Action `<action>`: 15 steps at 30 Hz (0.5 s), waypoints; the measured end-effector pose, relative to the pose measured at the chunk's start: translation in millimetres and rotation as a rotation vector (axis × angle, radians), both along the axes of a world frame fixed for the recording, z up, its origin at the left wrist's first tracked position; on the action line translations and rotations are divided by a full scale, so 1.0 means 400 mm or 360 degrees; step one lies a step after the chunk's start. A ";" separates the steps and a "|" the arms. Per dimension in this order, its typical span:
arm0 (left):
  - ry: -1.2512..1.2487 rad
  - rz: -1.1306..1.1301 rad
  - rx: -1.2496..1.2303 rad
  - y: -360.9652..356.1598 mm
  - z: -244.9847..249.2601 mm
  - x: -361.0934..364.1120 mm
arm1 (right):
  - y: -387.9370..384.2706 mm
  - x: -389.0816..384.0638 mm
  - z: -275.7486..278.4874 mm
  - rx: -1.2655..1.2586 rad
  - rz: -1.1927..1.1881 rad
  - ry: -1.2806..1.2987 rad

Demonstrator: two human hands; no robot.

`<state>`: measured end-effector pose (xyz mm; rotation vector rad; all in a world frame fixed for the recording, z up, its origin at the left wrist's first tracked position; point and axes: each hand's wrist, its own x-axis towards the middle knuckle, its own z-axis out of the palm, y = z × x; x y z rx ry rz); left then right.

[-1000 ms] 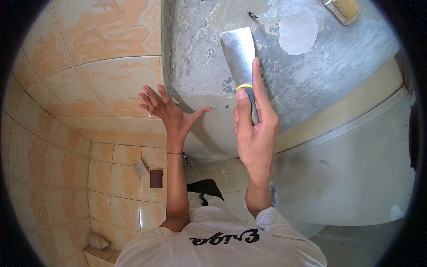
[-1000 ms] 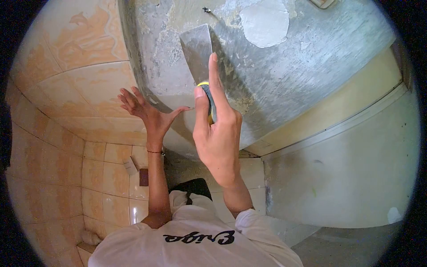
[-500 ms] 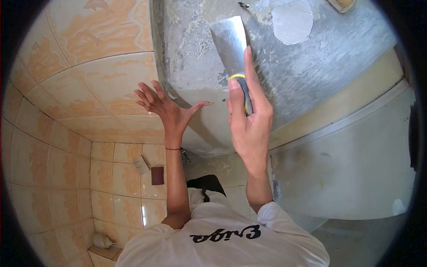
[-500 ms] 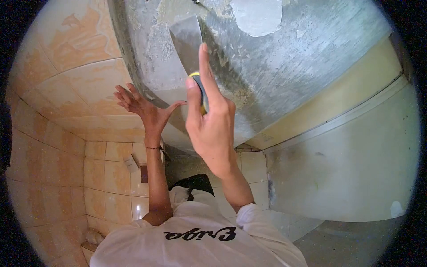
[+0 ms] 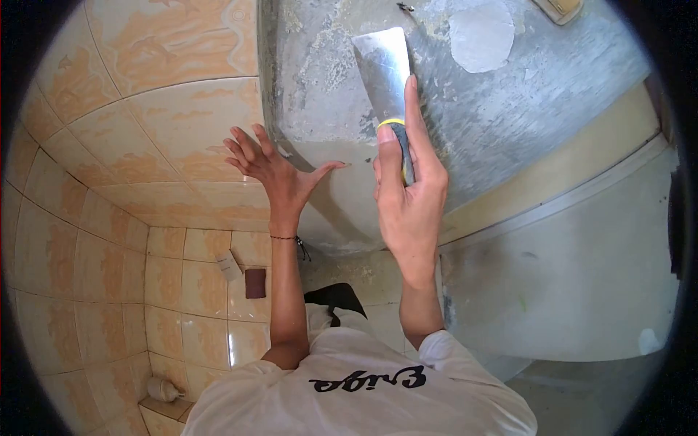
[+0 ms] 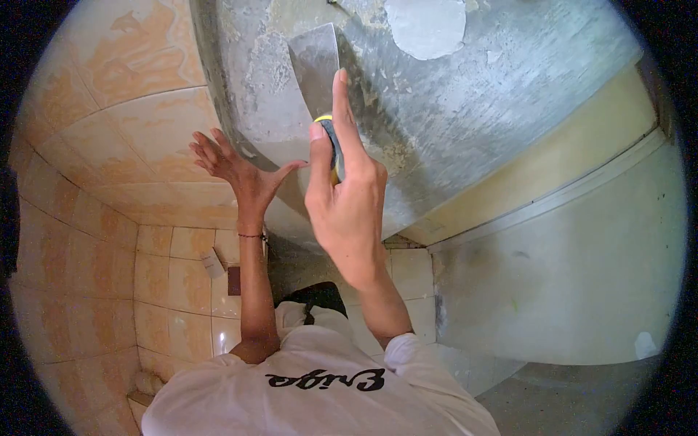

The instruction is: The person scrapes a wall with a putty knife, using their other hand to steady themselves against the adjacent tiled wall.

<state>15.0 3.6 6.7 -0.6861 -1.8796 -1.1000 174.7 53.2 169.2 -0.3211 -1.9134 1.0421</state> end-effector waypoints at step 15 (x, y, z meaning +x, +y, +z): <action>-0.0009 -0.0007 -0.0034 -0.006 0.002 0.002 | 0.009 -0.010 -0.025 0.0005 0.0017 0.0070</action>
